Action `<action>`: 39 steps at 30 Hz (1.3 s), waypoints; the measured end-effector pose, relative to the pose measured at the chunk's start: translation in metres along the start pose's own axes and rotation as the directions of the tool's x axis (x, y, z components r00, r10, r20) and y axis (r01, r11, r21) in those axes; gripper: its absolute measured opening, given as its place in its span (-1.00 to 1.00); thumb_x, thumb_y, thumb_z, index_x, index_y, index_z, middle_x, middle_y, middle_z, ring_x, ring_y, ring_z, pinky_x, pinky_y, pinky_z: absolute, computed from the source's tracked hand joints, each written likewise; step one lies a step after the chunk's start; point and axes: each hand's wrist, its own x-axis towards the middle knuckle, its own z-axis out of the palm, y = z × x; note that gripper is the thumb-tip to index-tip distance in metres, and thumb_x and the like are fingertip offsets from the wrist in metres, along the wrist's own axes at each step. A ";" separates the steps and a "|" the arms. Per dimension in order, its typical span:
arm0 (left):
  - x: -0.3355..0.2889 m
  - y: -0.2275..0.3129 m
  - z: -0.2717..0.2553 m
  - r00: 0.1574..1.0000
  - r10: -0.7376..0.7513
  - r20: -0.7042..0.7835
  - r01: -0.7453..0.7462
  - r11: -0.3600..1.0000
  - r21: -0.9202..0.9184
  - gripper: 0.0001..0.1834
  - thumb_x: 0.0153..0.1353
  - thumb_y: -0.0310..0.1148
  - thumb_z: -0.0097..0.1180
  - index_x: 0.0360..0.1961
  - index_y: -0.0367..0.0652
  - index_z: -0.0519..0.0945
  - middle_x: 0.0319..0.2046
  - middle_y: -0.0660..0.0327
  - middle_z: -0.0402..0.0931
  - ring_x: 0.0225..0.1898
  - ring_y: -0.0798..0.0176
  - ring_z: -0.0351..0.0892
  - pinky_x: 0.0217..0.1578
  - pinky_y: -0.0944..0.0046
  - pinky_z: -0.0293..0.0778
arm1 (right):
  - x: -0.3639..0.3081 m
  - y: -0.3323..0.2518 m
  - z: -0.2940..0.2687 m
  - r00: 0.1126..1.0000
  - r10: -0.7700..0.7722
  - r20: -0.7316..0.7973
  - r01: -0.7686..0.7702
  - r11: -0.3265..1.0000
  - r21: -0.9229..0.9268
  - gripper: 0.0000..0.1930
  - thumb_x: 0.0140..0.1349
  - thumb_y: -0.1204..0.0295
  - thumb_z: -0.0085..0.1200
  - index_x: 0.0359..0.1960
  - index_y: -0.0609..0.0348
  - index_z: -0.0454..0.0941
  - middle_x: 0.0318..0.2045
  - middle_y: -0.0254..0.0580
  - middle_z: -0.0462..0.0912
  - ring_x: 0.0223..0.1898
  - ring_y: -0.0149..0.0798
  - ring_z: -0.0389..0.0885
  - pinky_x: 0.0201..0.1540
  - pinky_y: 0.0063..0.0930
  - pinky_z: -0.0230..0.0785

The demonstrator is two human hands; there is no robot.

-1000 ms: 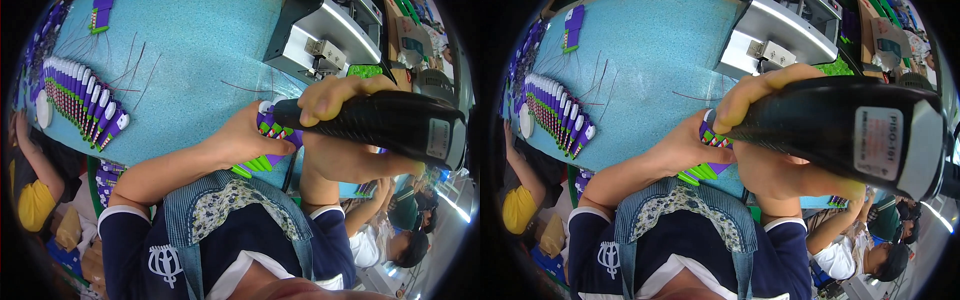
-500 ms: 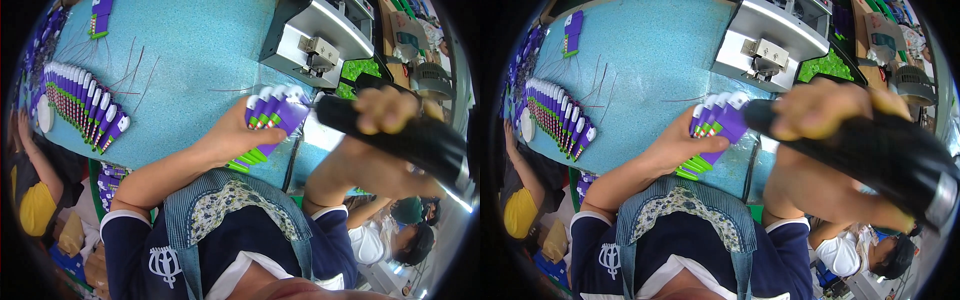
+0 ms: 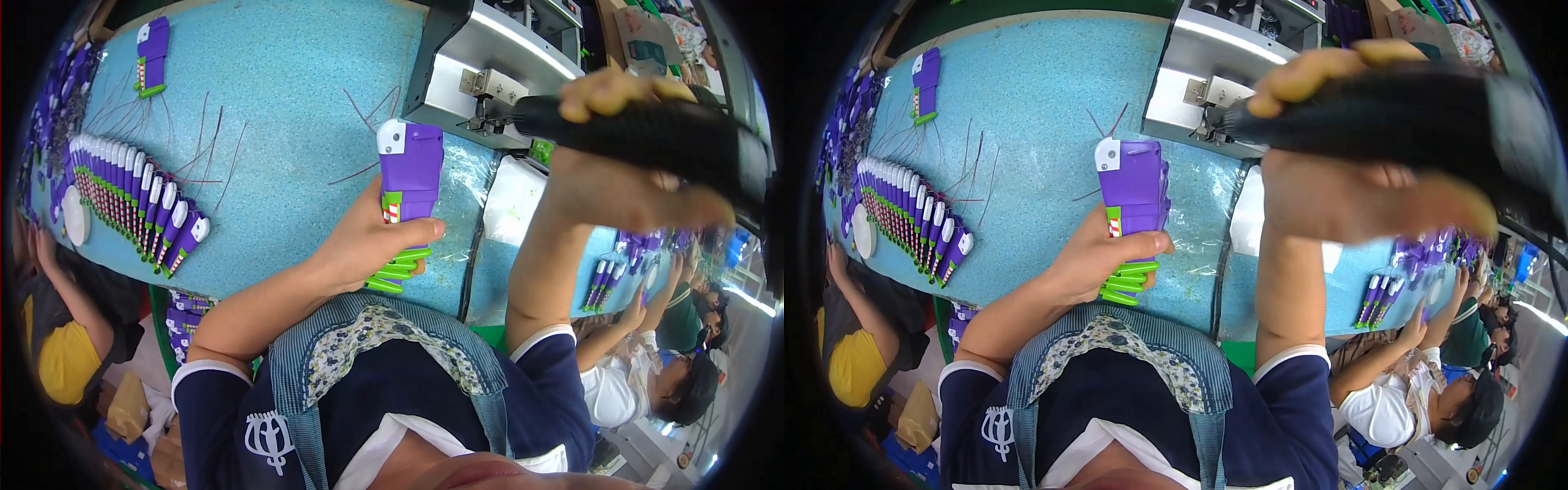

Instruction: The person assembles plastic toy components by hand, securing them together with screws using an electric screwdriver.

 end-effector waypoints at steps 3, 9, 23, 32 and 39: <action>-0.001 0.000 0.001 0.999 -0.047 0.019 0.047 0.999 -0.018 -0.67 0.09 -0.43 0.24 -0.14 -0.22 0.42 -0.38 0.17 0.56 -0.55 0.36 0.54 -0.60 0.34 0.51 | -0.007 0.003 -0.002 1.000 0.022 -0.007 -0.022 0.996 -0.090 -0.02 0.00 -0.54 -0.40 -0.07 0.25 0.43 -0.52 -0.03 0.55 -0.58 -0.21 0.50 -0.47 -0.37 0.38; 0.001 -0.002 0.001 0.990 -0.123 0.062 0.124 0.992 -0.016 -0.64 0.08 -0.41 0.25 -0.11 -0.21 0.42 -0.37 0.20 0.56 -0.53 0.38 0.53 -0.57 0.34 0.52 | -0.014 -0.031 0.027 0.994 0.108 0.015 -0.104 0.981 -0.163 0.00 -0.01 -0.55 -0.44 0.01 0.19 0.40 -0.50 -0.13 0.49 -0.61 -0.25 0.43 -0.47 -0.35 0.30; 0.003 -0.003 0.001 0.988 -0.134 0.080 0.131 0.991 0.037 -0.55 0.09 -0.40 0.26 -0.03 -0.21 0.34 -0.30 0.20 0.53 -0.47 0.39 0.53 -0.53 0.34 0.53 | -0.022 -0.014 0.026 0.989 0.147 -0.028 -0.148 0.988 -0.046 -0.01 -0.01 -0.55 -0.43 -0.01 0.19 0.41 -0.50 -0.09 0.53 -0.58 -0.24 0.46 -0.47 -0.34 0.31; 0.008 -0.002 -0.002 0.972 -0.197 0.126 0.205 0.977 -0.062 -0.30 0.05 -0.42 0.28 0.16 -0.25 0.15 -0.06 0.09 0.47 -0.31 0.31 0.54 -0.50 0.27 0.56 | -0.013 -0.008 0.001 0.993 0.115 -0.035 -0.116 0.993 -0.018 -0.04 0.03 -0.52 -0.41 -0.06 0.23 0.42 -0.51 -0.03 0.53 -0.56 -0.18 0.49 -0.46 -0.36 0.35; 0.003 0.006 0.003 0.973 -0.202 0.116 0.210 0.976 -0.059 -0.35 0.04 -0.45 0.28 0.12 -0.19 0.20 -0.10 0.12 0.47 -0.32 0.32 0.54 -0.51 0.28 0.56 | -0.033 -0.018 0.022 0.987 0.160 -0.015 -0.161 0.984 -0.080 -0.01 0.02 -0.54 -0.47 0.01 0.22 0.37 -0.51 -0.04 0.53 -0.60 -0.24 0.47 -0.51 -0.40 0.34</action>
